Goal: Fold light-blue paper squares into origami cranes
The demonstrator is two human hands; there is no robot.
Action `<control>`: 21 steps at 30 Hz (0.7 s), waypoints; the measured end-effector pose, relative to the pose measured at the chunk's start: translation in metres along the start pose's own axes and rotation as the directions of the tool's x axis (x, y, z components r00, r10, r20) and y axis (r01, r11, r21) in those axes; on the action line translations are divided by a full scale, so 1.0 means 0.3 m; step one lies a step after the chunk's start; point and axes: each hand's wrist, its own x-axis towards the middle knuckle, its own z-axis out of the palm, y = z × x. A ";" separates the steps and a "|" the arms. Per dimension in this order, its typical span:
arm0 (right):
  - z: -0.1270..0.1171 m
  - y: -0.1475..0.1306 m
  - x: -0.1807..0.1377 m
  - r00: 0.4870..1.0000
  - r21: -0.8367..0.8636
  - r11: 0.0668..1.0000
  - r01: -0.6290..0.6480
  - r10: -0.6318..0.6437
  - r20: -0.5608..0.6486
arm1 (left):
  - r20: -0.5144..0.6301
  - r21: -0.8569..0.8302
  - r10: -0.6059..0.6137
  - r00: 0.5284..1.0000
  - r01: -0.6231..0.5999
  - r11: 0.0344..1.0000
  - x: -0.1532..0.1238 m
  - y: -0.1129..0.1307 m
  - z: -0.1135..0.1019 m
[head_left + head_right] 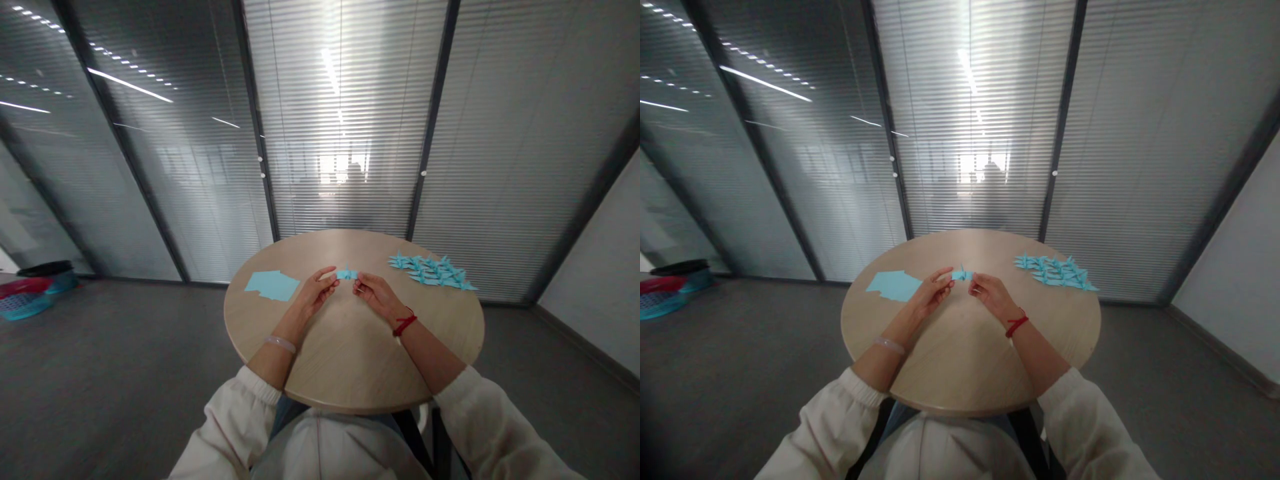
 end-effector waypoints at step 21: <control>-0.022 -0.021 -0.006 0.944 -0.433 0.899 0.061 -0.193 -0.266 | -0.107 0.008 0.069 0.992 -0.068 0.998 -0.007 0.006 -0.001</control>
